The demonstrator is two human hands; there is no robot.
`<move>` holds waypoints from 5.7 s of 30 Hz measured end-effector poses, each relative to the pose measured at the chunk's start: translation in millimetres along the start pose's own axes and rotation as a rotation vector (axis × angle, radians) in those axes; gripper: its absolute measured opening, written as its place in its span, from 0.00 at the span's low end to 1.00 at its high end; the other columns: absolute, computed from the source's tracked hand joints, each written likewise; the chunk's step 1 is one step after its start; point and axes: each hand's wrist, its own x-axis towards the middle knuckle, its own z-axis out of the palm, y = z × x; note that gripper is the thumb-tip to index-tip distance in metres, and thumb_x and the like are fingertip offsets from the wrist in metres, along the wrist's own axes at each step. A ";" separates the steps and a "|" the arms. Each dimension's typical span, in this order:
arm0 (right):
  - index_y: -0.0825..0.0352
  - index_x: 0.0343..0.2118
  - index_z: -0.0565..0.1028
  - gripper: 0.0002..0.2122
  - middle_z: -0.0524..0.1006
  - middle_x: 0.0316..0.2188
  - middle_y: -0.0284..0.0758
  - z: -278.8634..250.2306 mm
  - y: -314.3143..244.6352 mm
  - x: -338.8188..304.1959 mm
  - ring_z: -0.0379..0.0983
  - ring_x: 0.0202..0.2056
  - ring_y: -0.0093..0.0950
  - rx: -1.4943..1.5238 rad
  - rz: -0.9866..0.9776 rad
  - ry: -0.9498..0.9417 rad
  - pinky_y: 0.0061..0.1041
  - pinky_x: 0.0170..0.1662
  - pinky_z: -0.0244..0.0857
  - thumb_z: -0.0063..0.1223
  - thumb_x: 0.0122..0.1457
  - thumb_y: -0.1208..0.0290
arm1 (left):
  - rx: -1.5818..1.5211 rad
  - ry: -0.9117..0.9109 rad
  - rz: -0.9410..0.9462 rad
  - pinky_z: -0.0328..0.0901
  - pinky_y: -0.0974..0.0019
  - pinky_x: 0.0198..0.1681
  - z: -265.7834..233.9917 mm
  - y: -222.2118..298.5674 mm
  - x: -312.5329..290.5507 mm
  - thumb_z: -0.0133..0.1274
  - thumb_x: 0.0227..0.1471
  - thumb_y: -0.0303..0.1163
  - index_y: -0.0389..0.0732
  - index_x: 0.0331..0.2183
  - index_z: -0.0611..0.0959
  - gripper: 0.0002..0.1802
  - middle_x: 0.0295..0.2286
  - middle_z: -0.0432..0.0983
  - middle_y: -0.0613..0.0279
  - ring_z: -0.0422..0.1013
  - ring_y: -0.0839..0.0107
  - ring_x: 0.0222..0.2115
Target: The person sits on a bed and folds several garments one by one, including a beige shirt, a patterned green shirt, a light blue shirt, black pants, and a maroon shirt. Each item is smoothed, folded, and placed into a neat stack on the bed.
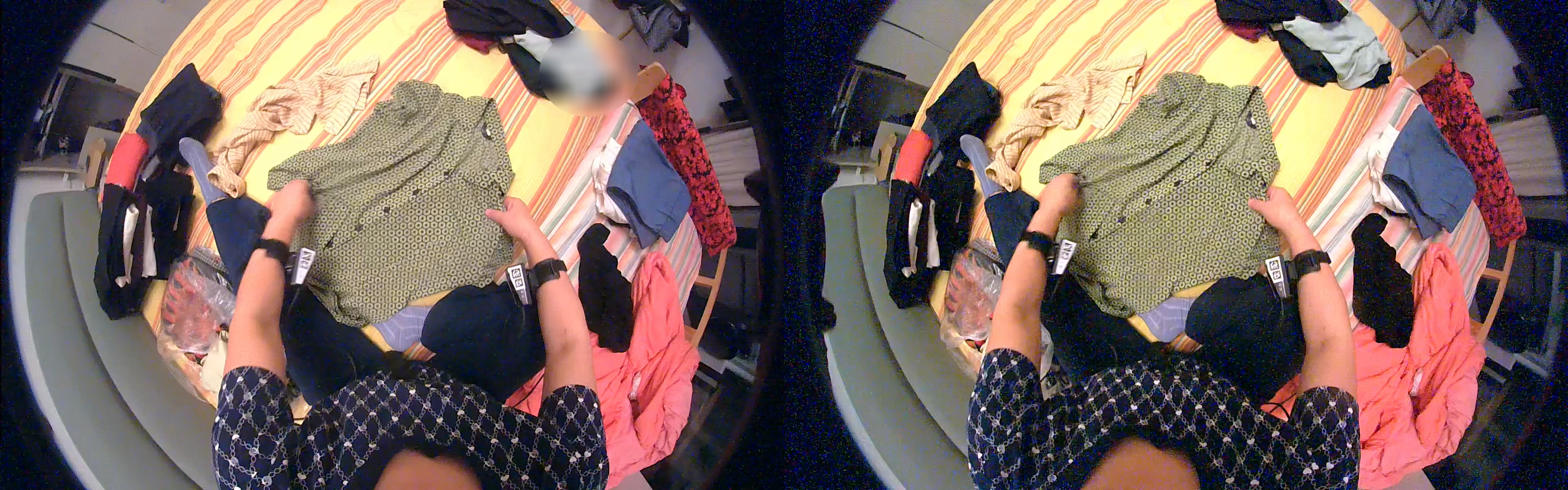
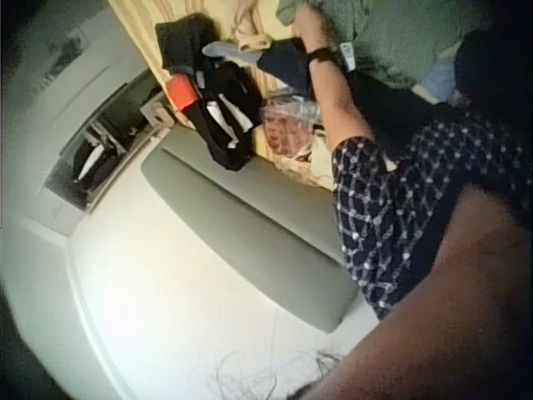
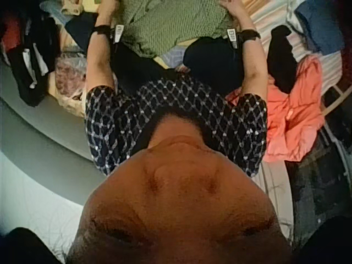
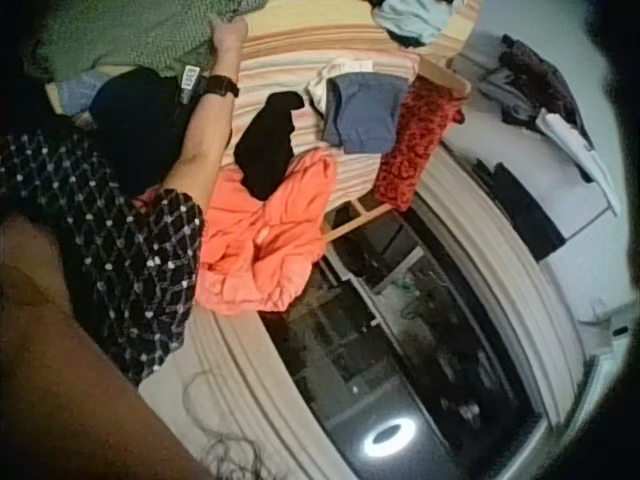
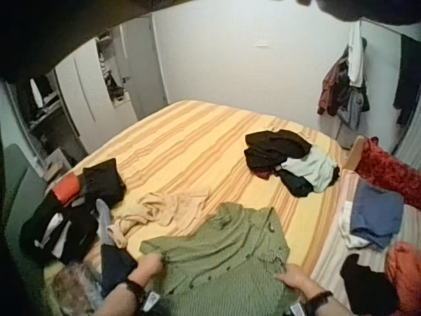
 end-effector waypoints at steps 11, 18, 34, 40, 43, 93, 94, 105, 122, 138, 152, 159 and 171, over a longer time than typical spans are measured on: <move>0.69 0.18 0.73 0.23 0.71 0.14 0.32 -53.9 -11.8 -16.2 0.66 0.16 0.22 -0.410 0.177 -0.023 0.24 0.19 0.60 0.65 0.37 0.49 | -0.001 0.126 -0.143 0.65 0.52 0.37 -32.3 -35.6 4.5 0.47 0.46 0.40 0.34 0.28 0.77 0.17 0.30 0.75 0.44 0.71 0.49 0.33; 0.64 0.26 0.71 0.14 0.68 0.16 0.25 -40.3 -3.6 30.6 0.62 0.16 0.18 0.214 0.227 -0.020 0.19 0.18 0.57 0.54 0.52 0.56 | -0.359 0.145 0.462 0.65 0.56 0.40 -53.1 120.4 67.1 0.50 0.46 0.38 0.37 0.35 0.78 0.16 0.31 0.75 0.49 0.71 0.53 0.35; 0.67 0.41 0.69 0.12 0.73 0.24 0.28 5.4 -106.1 -38.3 0.69 0.24 0.16 0.592 -0.307 -0.142 0.15 0.29 0.65 0.50 0.53 0.76 | -1.518 -0.608 0.391 0.64 0.75 0.35 -34.5 200.6 -78.2 0.52 0.38 0.23 0.31 0.41 0.74 0.22 0.30 0.76 0.63 0.70 0.79 0.30; 0.63 0.52 0.63 0.31 0.59 0.55 0.45 28.6 -124.8 -55.8 0.55 0.57 0.40 -0.309 -0.691 0.149 0.33 0.58 0.50 0.55 0.39 0.82 | -1.702 -0.815 0.565 0.62 0.75 0.35 -99.6 169.6 -135.7 0.50 0.35 0.20 0.33 0.39 0.75 0.22 0.31 0.74 0.68 0.68 0.80 0.30; 0.64 0.39 0.74 0.16 0.72 0.43 0.39 45.7 -154.3 -64.9 0.66 0.47 0.36 0.001 -0.844 0.185 0.29 0.50 0.60 0.54 0.43 0.80 | -1.877 -0.982 0.602 0.63 0.70 0.43 -136.0 149.8 -174.7 0.56 0.37 0.25 0.30 0.42 0.73 0.25 0.36 0.74 0.62 0.70 0.74 0.36; 0.72 0.28 0.71 0.05 0.71 0.22 0.29 -183.4 -218.5 -174.2 0.64 0.26 0.19 -0.132 -0.735 0.565 0.20 0.30 0.59 0.47 0.53 0.75 | 0.159 0.649 0.256 0.67 0.53 0.33 -282.3 94.3 -96.8 0.46 0.39 0.30 0.46 0.28 0.80 0.10 0.27 0.76 0.51 0.72 0.52 0.31; 0.72 0.32 0.73 0.06 0.74 0.28 0.24 -197.5 -224.4 -169.2 0.64 0.30 0.14 -0.014 -0.890 0.588 0.16 0.33 0.60 0.47 0.55 0.76 | -0.010 0.723 0.243 0.66 0.53 0.34 -293.5 103.0 -84.2 0.45 0.40 0.30 0.47 0.29 0.81 0.11 0.28 0.76 0.50 0.72 0.52 0.32; 0.69 0.31 0.74 0.08 0.73 0.23 0.38 -184.0 -243.6 -254.5 0.71 0.25 0.34 -0.762 -1.467 0.817 0.28 0.27 0.65 0.54 0.45 0.78 | -0.967 0.658 0.925 0.54 0.66 0.55 -323.2 67.1 -92.5 0.40 0.41 0.18 0.31 0.34 0.80 0.17 0.45 0.71 0.51 0.64 0.62 0.49; 0.64 0.23 0.71 0.15 0.71 0.17 0.38 163.0 -73.4 -154.2 0.72 0.21 0.36 -0.608 -0.920 -0.302 0.34 0.22 0.67 0.47 0.54 0.56 | -0.371 0.065 0.296 0.57 0.68 0.53 -3.3 -71.6 -15.7 0.44 0.36 0.23 0.42 0.23 0.84 0.13 0.52 0.63 0.51 0.62 0.57 0.51; 0.66 0.25 0.72 0.10 0.74 0.23 0.44 125.4 -39.2 -139.4 0.72 0.27 0.43 -0.480 -0.521 -0.334 0.40 0.30 0.66 0.48 0.50 0.64 | -1.012 0.021 -0.346 0.66 0.70 0.24 16.4 -71.4 -51.9 0.55 0.45 0.39 0.34 0.34 0.76 0.18 0.21 0.74 0.59 0.72 0.69 0.22; 0.69 0.25 0.72 0.17 0.73 0.21 0.31 51.8 12.6 -102.1 0.66 0.22 0.22 -0.157 0.008 -0.265 0.24 0.25 0.60 0.66 0.39 0.61 | 0.054 -0.310 -0.198 0.68 0.58 0.38 30.1 18.1 -152.5 0.50 0.41 0.38 0.37 0.33 0.81 0.18 0.33 0.76 0.48 0.74 0.55 0.35; 0.60 0.12 0.66 0.14 0.62 0.12 0.22 40.2 -9.6 -123.8 0.53 0.13 0.17 0.411 0.206 -0.271 0.20 0.15 0.44 0.61 0.45 0.64 | -0.069 0.332 0.561 0.63 0.54 0.45 2.4 79.4 -143.0 0.52 0.41 0.32 0.40 0.44 0.73 0.23 0.48 0.64 0.46 0.64 0.53 0.47; 0.67 0.30 0.70 0.14 0.74 0.20 0.37 45.1 -35.6 -162.8 0.71 0.16 0.26 0.662 0.632 -0.334 0.26 0.18 0.69 0.55 0.52 0.60 | -0.211 -0.088 0.606 0.67 0.56 0.35 8.6 128.4 -200.0 0.58 0.38 0.42 0.40 0.39 0.75 0.25 0.34 0.74 0.50 0.72 0.54 0.34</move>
